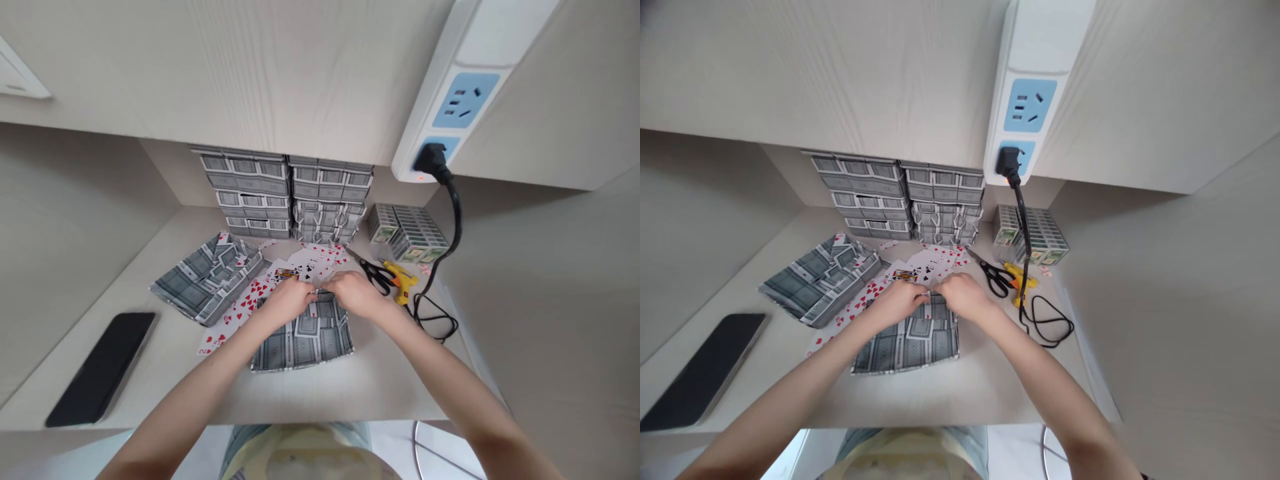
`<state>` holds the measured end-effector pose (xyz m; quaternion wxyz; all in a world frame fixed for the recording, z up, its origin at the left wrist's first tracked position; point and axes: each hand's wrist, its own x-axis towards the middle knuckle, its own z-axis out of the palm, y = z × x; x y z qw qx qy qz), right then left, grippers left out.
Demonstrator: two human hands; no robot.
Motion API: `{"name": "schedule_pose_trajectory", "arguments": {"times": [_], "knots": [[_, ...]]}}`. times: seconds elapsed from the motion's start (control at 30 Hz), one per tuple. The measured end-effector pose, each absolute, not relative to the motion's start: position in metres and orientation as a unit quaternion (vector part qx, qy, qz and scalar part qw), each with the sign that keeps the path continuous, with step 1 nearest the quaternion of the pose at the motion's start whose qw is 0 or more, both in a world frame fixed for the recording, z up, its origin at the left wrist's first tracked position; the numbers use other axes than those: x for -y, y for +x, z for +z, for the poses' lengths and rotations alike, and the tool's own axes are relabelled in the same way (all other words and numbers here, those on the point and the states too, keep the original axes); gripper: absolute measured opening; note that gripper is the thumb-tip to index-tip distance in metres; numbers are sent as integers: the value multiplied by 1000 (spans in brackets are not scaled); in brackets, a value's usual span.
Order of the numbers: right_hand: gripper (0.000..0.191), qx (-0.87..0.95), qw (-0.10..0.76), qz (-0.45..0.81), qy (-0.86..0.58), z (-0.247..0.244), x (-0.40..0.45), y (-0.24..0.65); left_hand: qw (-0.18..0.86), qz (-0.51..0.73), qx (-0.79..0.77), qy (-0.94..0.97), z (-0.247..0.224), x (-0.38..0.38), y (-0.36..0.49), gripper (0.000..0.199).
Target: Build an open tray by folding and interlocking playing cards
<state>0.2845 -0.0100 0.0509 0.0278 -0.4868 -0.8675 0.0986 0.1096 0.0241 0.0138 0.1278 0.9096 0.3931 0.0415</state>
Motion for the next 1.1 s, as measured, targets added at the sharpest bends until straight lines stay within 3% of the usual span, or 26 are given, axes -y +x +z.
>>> {"name": "schedule_pose_trajectory", "arguments": {"times": [0.17,0.37,0.73,1.0,1.1], "knots": [[23,860,50,88,-500,43,10,284,143,21,-403,904,12,-21,110,20],[23,815,108,142,-551,31,10,286,165,24,-408,897,11,-22,112,27],[20,807,59,108,-577,30,13,273,199,41,-372,905,5,-26,112,22],[19,747,261,246,-560,31,14,307,161,15,-386,908,13,-21,116,37],[19,724,280,262,-574,31,17,314,129,-5,-394,910,17,-20,117,39]]}}
